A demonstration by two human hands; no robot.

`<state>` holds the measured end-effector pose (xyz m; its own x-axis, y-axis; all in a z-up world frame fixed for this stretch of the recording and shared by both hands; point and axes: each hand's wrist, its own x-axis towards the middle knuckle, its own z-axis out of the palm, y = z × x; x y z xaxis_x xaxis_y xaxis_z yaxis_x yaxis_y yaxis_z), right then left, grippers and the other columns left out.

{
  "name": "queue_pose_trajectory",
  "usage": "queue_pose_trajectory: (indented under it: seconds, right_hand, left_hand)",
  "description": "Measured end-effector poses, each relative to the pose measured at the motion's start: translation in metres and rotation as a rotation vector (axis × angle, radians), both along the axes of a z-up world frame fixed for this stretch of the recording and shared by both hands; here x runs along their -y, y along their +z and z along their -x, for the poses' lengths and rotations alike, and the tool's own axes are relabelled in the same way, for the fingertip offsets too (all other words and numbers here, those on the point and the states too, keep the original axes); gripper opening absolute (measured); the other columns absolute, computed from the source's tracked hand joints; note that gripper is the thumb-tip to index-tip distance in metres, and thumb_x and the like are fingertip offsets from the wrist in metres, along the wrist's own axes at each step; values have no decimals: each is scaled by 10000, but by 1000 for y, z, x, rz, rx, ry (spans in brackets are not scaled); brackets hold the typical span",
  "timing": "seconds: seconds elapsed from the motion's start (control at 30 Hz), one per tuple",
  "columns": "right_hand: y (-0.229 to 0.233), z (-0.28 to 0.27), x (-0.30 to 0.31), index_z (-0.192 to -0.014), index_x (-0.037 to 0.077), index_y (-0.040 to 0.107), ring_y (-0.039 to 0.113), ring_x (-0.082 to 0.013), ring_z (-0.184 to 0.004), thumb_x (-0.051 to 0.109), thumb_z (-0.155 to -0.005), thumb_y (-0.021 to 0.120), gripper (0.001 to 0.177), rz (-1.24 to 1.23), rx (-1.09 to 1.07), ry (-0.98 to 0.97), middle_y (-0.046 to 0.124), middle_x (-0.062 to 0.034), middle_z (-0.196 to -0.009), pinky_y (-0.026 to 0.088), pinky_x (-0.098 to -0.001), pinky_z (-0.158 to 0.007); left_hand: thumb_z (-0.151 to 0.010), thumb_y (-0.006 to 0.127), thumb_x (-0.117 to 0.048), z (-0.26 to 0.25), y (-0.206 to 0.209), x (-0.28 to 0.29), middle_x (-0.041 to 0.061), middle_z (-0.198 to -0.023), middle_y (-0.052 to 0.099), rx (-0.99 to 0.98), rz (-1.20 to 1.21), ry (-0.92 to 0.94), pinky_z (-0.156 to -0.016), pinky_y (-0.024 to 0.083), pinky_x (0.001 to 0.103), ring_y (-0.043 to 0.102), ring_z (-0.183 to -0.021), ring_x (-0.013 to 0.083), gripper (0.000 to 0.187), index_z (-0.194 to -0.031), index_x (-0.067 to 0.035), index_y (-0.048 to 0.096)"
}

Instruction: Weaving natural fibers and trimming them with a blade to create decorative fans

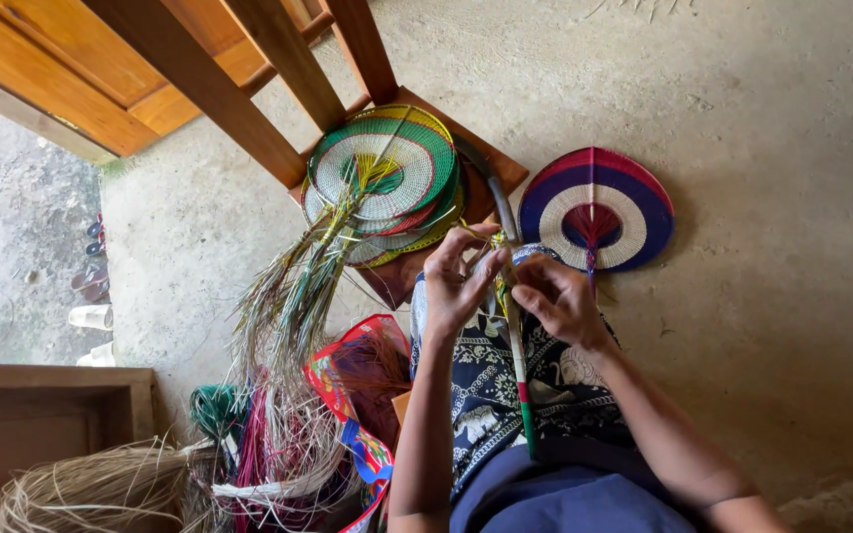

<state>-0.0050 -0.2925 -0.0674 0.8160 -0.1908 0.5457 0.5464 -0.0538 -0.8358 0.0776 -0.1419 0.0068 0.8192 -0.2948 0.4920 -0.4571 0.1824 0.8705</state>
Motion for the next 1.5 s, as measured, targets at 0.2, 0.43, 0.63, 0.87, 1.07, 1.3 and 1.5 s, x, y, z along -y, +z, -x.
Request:
queue_pose_trajectory:
  seconds: [0.2,0.43,0.63,0.87,1.07,1.3,1.5]
  right_hand:
    - [70,-7,-14,-853,21,719,469,-62,-607,61,-950,740,107,-3,-100,-59,552,-31,-616,411,-243,-582]
    - [56,-9,-22,-866,41,680,516,-126,-612,113,-968,729,134,148,-65,-123,552,-71,-643,436,-307,-588]
    - [40,-11,-23,-840,40,669,532,-155,-584,81,-974,708,145,158,-34,-110,563,-82,-647,458,-317,-575]
    - [73,-3,-28,-979,9,694,501,-96,-629,114,-1024,606,144,93,-14,-63,569,-70,-702,460,-277,-590]
    - [58,-18,-25,-1254,-44,690,570,-212,-854,104,-1084,504,291,259,56,-131,563,-136,-935,487,-384,-800]
    - [60,-17,-35,-1167,10,782,676,-210,-857,-14,-966,680,227,217,21,-181,669,-113,-912,543,-362,-799]
    - [65,-16,-33,-1129,50,803,678,-169,-816,-32,-943,709,224,209,-10,-181,698,-91,-881,552,-347,-785]
  left_hand:
    - [-861,840,-70,0,-6,-4,206,-996,756,-38,47,-29,-760,555,333,720,-908,233,240,-1047,35,731]
    - [-850,851,-94,-1,-9,-17,120,-946,778,-16,-3,-1,-682,495,220,700,-892,127,234,-1048,-33,744]
    - [-828,848,-52,-13,-5,-30,137,-983,790,128,-23,-11,-749,552,298,731,-909,200,218,-1040,-53,793]
    - [-841,839,-58,-5,5,-34,145,-1023,786,243,-102,101,-791,593,353,754,-955,294,201,-1021,-17,758]
    - [-895,803,-34,-12,-8,-39,209,-984,779,40,-15,76,-802,603,350,748,-983,270,132,-995,45,771]
    - [-888,799,-4,-14,-14,-39,199,-980,782,-26,20,50,-843,601,351,728,-1026,253,119,-989,52,770]
    - [-868,811,22,-12,-14,-38,200,-963,782,-19,39,51,-843,600,348,741,-1013,263,110,-965,56,771]
